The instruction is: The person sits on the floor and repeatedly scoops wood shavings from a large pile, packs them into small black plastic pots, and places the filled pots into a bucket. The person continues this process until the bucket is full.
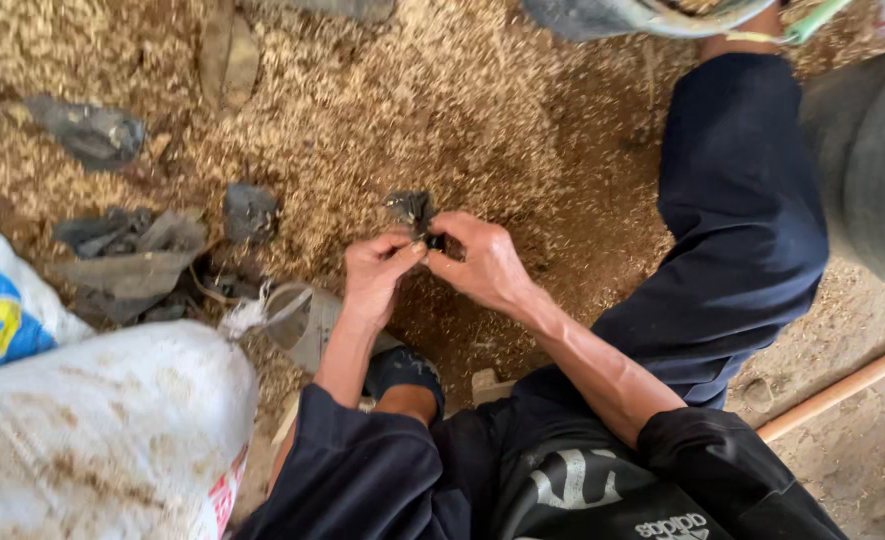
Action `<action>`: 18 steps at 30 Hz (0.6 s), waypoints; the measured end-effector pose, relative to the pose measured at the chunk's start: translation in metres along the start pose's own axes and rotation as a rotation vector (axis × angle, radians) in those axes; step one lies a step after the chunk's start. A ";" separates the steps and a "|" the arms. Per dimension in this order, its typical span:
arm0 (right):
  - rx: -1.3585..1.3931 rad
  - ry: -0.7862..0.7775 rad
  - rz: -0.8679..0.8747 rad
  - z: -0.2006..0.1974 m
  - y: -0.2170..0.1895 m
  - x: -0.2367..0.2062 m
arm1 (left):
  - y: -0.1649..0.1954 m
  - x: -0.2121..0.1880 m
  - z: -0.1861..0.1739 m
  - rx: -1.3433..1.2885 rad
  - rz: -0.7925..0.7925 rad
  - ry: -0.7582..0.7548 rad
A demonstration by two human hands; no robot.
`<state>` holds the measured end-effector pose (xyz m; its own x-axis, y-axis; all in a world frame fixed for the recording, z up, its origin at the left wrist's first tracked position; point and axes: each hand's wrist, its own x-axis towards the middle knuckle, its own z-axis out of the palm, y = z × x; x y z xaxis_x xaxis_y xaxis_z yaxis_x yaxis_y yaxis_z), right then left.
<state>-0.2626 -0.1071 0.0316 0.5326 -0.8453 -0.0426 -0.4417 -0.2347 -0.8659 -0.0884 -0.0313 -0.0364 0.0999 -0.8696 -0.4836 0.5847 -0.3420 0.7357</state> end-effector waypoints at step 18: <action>0.271 -0.222 0.357 0.000 0.009 0.004 | -0.016 -0.008 -0.009 0.330 0.186 -0.146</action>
<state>-0.2645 -0.1123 0.0234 0.5368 -0.7203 -0.4393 -0.4365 0.2085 -0.8752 -0.0912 -0.0158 -0.0492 0.0505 -0.9608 -0.2726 0.2755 -0.2489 0.9285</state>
